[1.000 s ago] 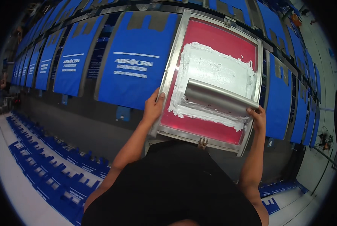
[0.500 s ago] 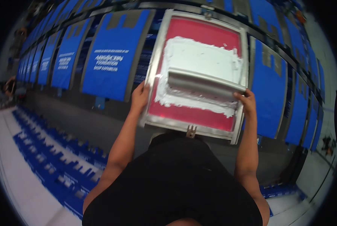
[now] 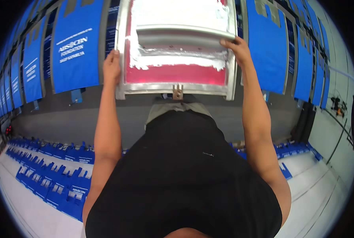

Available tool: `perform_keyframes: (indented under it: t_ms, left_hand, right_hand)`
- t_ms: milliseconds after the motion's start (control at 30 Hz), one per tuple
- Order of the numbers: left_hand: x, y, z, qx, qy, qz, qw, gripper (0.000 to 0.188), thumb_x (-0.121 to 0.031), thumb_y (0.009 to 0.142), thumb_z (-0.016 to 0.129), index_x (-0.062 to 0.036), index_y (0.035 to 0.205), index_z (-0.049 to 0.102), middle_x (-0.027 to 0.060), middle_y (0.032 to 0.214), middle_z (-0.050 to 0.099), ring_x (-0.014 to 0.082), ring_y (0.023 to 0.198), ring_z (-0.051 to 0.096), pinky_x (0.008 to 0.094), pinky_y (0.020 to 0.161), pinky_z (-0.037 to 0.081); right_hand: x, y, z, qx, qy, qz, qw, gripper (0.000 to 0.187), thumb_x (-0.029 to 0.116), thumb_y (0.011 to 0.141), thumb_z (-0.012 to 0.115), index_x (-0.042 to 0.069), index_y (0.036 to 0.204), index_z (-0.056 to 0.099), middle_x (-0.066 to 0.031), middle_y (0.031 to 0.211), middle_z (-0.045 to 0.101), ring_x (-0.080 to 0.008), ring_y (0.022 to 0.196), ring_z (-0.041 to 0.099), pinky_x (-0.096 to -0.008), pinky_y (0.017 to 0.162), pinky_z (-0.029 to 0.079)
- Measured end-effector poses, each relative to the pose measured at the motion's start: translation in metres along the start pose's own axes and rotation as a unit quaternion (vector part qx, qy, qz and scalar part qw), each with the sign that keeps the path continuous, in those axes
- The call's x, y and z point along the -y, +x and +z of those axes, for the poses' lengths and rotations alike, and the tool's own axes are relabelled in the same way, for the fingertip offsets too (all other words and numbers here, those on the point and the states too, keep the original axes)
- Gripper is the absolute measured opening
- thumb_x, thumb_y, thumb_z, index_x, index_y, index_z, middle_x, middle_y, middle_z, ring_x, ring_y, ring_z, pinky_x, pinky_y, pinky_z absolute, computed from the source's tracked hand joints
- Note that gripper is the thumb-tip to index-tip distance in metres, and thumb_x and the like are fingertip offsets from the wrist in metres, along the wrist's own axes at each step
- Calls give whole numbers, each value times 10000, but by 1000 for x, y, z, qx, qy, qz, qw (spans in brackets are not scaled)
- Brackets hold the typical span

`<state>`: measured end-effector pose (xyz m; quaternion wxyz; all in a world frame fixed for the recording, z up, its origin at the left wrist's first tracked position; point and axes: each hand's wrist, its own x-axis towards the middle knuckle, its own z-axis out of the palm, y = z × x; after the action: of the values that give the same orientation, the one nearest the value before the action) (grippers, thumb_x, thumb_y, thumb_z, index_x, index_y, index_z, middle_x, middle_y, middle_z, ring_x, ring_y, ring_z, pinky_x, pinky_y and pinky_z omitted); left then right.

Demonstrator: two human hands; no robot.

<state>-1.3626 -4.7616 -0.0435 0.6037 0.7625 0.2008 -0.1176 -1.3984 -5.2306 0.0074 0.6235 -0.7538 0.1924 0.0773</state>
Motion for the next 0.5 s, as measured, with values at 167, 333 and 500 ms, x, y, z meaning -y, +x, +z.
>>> perform_keyframes:
  t_ms: [167,333,500]
  left_hand:
    - [-3,0,-3,17,12,39,999,519,-352,979,542,36,1324,516,161,1227,615,190,1113,560,289,957,419]
    - [1,2,-5,13,5,35,999,520,-348,979,543,29,1335,509,162,1245,607,187,1132,552,290,966,415]
    - [-5,-6,-5,17,49,79,996,518,-355,976,543,15,1337,511,163,1245,608,222,1133,560,311,979,410]
  right_hand:
    - [3,-6,4,2,42,-4,999,448,172,686,851,-6,1062,687,-87,953,690,-162,889,622,-282,828,468]
    - [3,-4,5,7,38,-8,999,419,160,698,840,-8,1051,689,-88,962,690,-159,898,623,-285,835,469]
    - [3,-8,3,9,29,1,1000,410,141,706,828,-22,1051,679,-90,952,687,-155,883,623,-283,818,475]
